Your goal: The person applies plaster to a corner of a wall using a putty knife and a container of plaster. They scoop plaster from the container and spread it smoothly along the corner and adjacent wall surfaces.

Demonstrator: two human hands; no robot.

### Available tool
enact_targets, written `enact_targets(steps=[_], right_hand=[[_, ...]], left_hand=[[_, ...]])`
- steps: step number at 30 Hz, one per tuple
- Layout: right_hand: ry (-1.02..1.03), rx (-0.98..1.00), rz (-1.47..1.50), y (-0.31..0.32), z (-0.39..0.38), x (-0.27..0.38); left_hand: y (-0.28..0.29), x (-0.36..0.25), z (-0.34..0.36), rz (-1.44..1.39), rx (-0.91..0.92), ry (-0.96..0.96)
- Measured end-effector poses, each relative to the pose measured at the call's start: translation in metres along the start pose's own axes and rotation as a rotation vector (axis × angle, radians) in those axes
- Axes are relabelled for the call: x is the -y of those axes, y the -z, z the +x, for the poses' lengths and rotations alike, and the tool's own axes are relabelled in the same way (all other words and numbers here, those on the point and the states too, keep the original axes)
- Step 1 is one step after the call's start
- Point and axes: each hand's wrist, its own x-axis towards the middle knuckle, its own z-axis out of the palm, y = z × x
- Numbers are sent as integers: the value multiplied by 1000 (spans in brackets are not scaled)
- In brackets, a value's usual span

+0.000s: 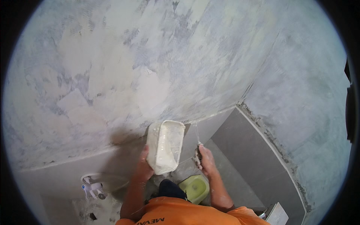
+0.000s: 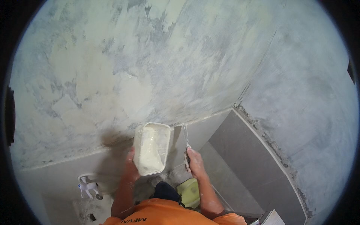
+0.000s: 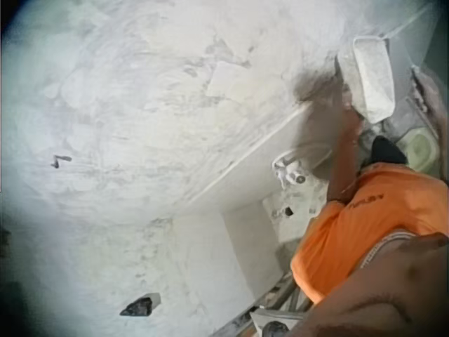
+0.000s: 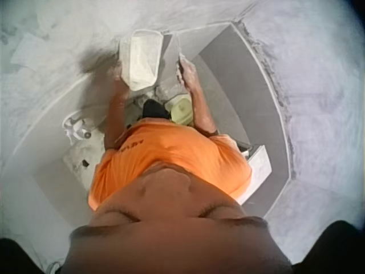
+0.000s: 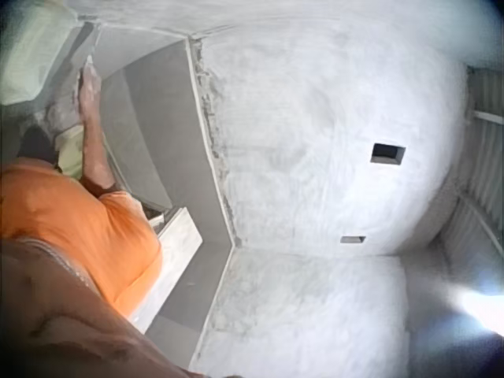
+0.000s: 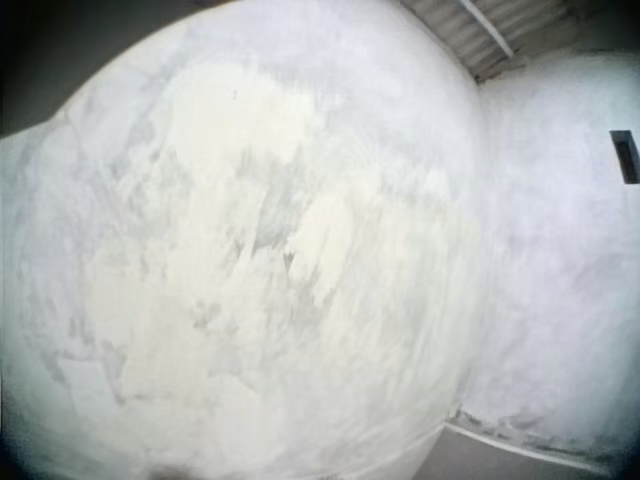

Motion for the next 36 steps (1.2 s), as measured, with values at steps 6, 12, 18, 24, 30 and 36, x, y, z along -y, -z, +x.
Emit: enact_targets(steps=[6,12,18,24,30,36], right_hand=[[5,571,337,27,-40,13],[-3,393,216,25,-62,-14],[140,158,-110,33,-81,-20],[400,41,-659,58,-82,-20],[366,-86,-720,113,-83,-10],[184,-229,-891,137,-90,0]], left_hand=[[-43,-3,-7,-540,125,187],[-64,5,-2,-535,181,172],[-71,20,1,-556,228,219],[-91,10,-9,-451,289,307],[-69,37,0,-469,313,406],[-77,7,3,-560,279,271]])
